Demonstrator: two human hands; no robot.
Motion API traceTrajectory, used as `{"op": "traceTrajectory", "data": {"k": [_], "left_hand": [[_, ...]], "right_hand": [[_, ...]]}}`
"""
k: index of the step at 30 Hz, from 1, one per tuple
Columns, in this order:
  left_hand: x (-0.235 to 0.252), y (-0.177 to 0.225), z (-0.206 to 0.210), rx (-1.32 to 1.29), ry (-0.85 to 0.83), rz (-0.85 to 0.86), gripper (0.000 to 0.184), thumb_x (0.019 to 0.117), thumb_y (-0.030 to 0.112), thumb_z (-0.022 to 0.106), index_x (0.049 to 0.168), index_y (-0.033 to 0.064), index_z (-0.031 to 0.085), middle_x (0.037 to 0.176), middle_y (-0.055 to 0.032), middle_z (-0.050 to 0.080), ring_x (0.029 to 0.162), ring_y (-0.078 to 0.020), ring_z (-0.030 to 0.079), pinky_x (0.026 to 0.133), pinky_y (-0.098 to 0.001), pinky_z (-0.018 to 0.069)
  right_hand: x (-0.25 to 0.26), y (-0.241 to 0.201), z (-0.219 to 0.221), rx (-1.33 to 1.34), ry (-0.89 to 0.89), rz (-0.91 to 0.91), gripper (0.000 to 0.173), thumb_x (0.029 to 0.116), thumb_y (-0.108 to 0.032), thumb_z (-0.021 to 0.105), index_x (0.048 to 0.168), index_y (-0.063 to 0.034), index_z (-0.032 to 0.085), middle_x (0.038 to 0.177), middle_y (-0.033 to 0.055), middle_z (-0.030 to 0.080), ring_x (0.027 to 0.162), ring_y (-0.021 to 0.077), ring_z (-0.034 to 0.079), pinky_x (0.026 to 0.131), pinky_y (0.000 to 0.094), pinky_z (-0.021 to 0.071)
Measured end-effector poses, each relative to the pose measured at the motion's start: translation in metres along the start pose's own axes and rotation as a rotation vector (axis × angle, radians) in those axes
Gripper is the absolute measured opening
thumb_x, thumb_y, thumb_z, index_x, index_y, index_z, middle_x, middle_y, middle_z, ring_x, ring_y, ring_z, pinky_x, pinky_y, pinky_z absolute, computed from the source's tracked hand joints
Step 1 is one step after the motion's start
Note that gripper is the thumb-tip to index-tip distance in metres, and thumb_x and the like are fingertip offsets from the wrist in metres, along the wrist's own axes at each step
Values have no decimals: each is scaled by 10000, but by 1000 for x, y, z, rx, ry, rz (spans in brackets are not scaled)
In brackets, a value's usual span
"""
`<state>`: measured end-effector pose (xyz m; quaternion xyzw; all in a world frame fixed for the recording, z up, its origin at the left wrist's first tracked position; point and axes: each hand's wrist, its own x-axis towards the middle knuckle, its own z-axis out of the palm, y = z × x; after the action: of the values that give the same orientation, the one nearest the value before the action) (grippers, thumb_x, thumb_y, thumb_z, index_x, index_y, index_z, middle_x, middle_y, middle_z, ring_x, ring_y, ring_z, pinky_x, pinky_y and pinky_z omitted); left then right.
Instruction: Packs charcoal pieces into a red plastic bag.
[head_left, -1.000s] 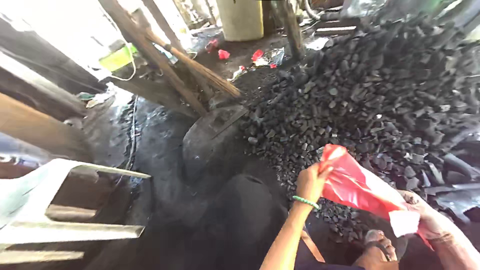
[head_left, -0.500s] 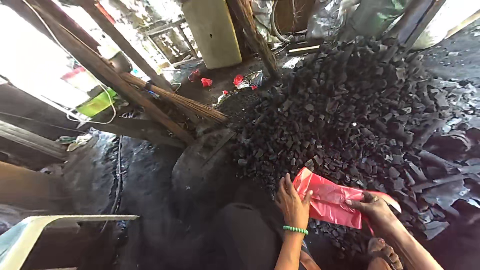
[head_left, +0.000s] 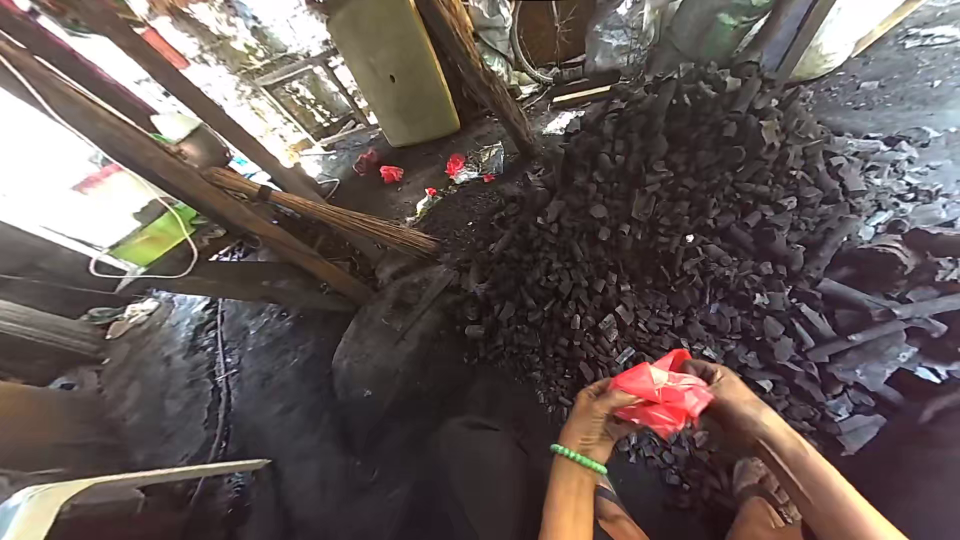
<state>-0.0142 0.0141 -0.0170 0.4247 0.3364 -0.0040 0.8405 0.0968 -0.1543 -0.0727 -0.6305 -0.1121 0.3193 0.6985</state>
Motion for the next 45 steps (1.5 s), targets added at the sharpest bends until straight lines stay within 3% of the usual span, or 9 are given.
{"op": "traceTrajectory", "data": {"k": [6,10,13,18,22,29,33,40,45], "left_hand": [[11,30,-29,-260,75,253,239,998,19,374,1045,100,594,805,-59,692,679,-149,692,604,-302,594],[44,18,-22,386,-64,358,206,1019,40,483,1192,-11,582,978,-86,647,841,-136,629,772,-334,546],[62,31,-11,1051,-374,208,222,991,42,570,1141,-6,727,1177,-182,658,1100,-250,602,998,-411,473],[122,65,-38,1618,208,-25,430,936,53,654,1360,123,640,1562,-276,343,1224,-455,579,992,-588,507],[186,56,-69,983,572,366,661,928,245,768,1411,-99,476,1557,-305,357,1363,-443,468,1110,-557,413],[259,32,-87,959,385,112,669,1078,402,483,1590,18,289,1543,-283,421,1431,-402,429,1177,-558,333],[279,21,-82,892,446,32,647,1089,447,427,1621,115,268,1568,-269,395,1442,-449,388,1172,-603,299],[265,8,-78,1057,430,26,588,1073,558,360,1540,216,461,1538,-272,415,1370,-497,431,1040,-705,376],[237,-32,-69,1135,410,75,572,1083,449,428,1559,130,431,1571,-238,404,1452,-446,360,1180,-594,289]], "right_hand": [[21,14,-46,-642,64,16,324,819,-115,833,1009,61,637,942,207,619,848,312,611,774,521,511],[25,0,-2,-523,-240,30,943,698,-373,872,1511,-170,441,1420,107,558,1259,213,585,1045,424,514],[52,-10,6,-534,-229,-136,275,920,-162,717,1147,-5,711,980,106,723,888,168,678,845,400,550],[130,-25,-26,-196,-11,-85,94,963,27,616,948,5,707,784,37,705,670,81,652,649,259,562],[209,-9,-24,-229,-32,51,343,1079,-190,513,1373,-16,548,1236,171,668,1072,256,684,921,436,570],[302,33,1,-1151,-18,191,598,1026,-592,474,1552,-310,453,1631,263,290,1458,539,309,1050,810,259],[306,47,22,-1268,37,241,696,931,-732,513,1528,-377,472,1646,296,221,1446,559,314,1056,822,222],[270,68,5,-1333,-87,144,659,971,-673,514,1443,-218,584,1451,247,538,1287,488,540,1040,770,319],[208,108,10,-1276,-117,128,689,986,-636,515,1570,-280,431,1659,138,321,1462,441,381,1039,729,370]]}}
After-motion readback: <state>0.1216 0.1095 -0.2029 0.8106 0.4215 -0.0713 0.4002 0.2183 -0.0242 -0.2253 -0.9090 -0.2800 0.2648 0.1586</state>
